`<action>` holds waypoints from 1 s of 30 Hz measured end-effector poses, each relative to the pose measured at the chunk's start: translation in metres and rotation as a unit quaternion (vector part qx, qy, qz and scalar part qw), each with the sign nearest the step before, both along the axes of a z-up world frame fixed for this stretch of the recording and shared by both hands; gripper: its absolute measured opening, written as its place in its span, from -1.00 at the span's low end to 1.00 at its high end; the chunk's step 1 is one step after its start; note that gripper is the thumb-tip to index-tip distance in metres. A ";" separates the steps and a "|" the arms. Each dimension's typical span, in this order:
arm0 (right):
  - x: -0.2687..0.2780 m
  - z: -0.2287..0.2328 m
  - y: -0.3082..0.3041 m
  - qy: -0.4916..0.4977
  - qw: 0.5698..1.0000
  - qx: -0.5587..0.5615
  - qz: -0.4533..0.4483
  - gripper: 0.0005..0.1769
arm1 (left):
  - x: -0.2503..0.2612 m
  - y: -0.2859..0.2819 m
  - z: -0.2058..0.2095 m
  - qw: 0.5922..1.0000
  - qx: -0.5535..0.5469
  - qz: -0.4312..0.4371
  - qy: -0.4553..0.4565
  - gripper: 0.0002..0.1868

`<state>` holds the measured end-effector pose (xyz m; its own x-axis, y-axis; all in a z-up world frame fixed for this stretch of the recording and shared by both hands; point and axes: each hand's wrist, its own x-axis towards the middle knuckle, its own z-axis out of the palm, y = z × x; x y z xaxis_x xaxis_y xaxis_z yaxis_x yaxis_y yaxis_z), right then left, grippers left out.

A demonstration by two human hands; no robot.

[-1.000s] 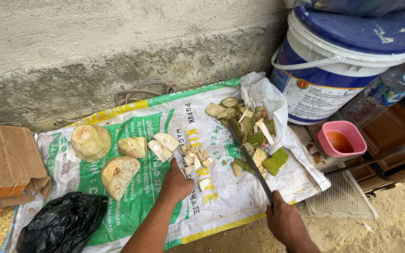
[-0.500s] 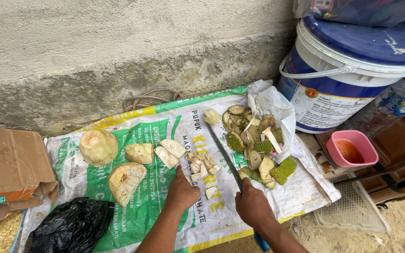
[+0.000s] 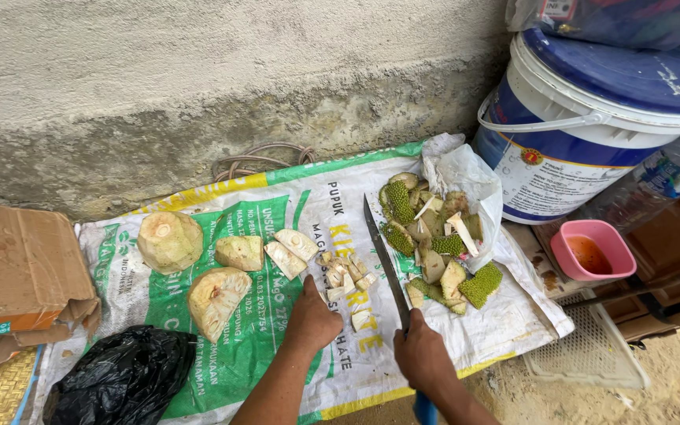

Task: The person cuts a jackfruit into small pieces on a plastic sack using a knife, moving the cut pieces into a pile.

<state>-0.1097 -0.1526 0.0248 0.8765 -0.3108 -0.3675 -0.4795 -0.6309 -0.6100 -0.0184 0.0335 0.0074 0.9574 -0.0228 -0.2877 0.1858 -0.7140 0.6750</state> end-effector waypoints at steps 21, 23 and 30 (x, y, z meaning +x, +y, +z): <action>-0.043 -0.029 -0.055 0.123 0.991 0.013 -0.041 -0.52 | 0.000 0.002 -0.008 0.999 -0.006 -0.021 -0.033 0.06; -0.047 -0.049 -0.074 0.015 0.997 -0.073 0.009 -0.51 | -0.002 0.004 -0.007 0.999 -0.011 -0.016 -0.032 0.05; -0.100 -0.096 -0.064 -0.074 0.985 -0.127 0.093 -0.45 | -0.012 0.009 -0.009 0.994 -0.045 -0.028 -0.099 0.02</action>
<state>-0.2101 -0.2169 -0.0711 0.9650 -0.2049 -0.1636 -0.2592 -0.8406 -0.4757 -0.0309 0.0428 -0.0020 0.9915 -0.0945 -0.0892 0.0056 -0.6542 0.7563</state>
